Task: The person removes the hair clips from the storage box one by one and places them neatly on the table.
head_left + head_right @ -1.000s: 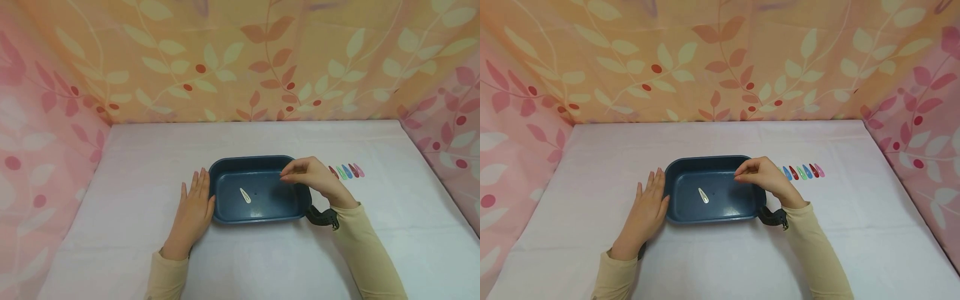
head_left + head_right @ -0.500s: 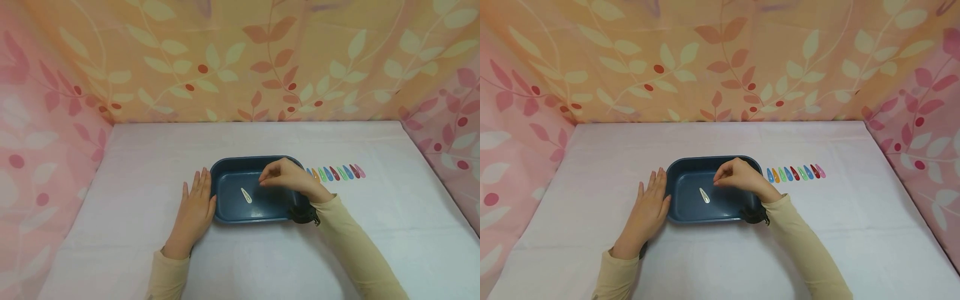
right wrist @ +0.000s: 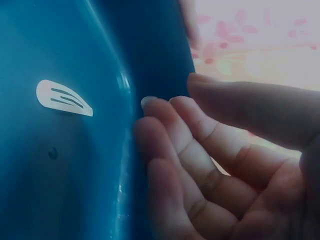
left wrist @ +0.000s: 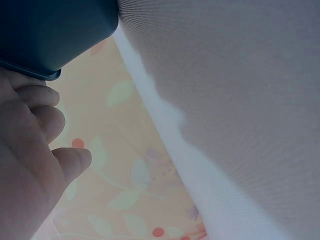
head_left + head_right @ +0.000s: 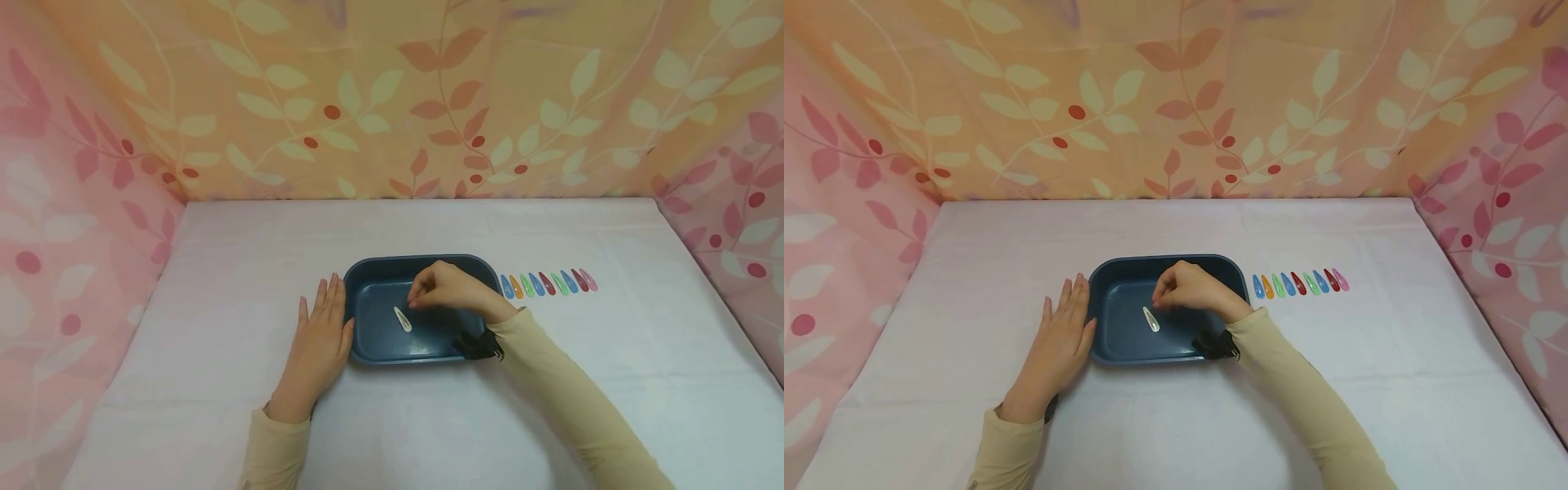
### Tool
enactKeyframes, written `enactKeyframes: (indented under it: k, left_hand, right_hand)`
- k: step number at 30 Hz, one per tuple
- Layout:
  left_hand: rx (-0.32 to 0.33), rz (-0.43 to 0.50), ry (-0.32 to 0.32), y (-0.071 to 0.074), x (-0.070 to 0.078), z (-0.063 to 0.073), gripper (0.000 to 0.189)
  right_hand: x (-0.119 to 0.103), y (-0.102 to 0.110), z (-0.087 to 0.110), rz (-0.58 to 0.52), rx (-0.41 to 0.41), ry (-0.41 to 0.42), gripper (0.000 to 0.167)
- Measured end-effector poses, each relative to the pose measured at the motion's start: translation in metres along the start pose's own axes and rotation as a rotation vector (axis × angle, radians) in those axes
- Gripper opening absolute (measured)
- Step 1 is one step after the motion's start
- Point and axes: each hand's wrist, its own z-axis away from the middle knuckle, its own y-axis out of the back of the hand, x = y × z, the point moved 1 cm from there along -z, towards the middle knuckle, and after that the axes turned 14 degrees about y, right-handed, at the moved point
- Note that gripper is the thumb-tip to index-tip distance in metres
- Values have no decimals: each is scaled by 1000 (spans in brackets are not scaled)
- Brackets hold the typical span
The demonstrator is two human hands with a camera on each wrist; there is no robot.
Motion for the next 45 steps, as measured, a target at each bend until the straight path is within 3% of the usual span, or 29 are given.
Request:
enactKeyframes:
  k: [13,20,29,33,41,45]
  left_hand:
    - [2,-1,-4,0,0,-1,62]
    - [13,-5,-14,1,1,-1,61]
    - [2,-3,-6,1,0,0,62]
    - [5,0,-8,0,0,1,61]
    - [6,2,-6,-2,0,1,61]
    - [12,1,-8,-1,0,1,61]
  right_hand:
    - [13,-3,-24,160,-205,-29,4]
    - [18,-13,-33,307,-216,-85,10]
    - [15,-24,-37,473,-216,-53,17]
    - [16,-23,-36,424,-222,-45,13]
    - [27,-14,-33,119,-258,-66,6]
    - [27,-11,-32,69,-260,-43,6]
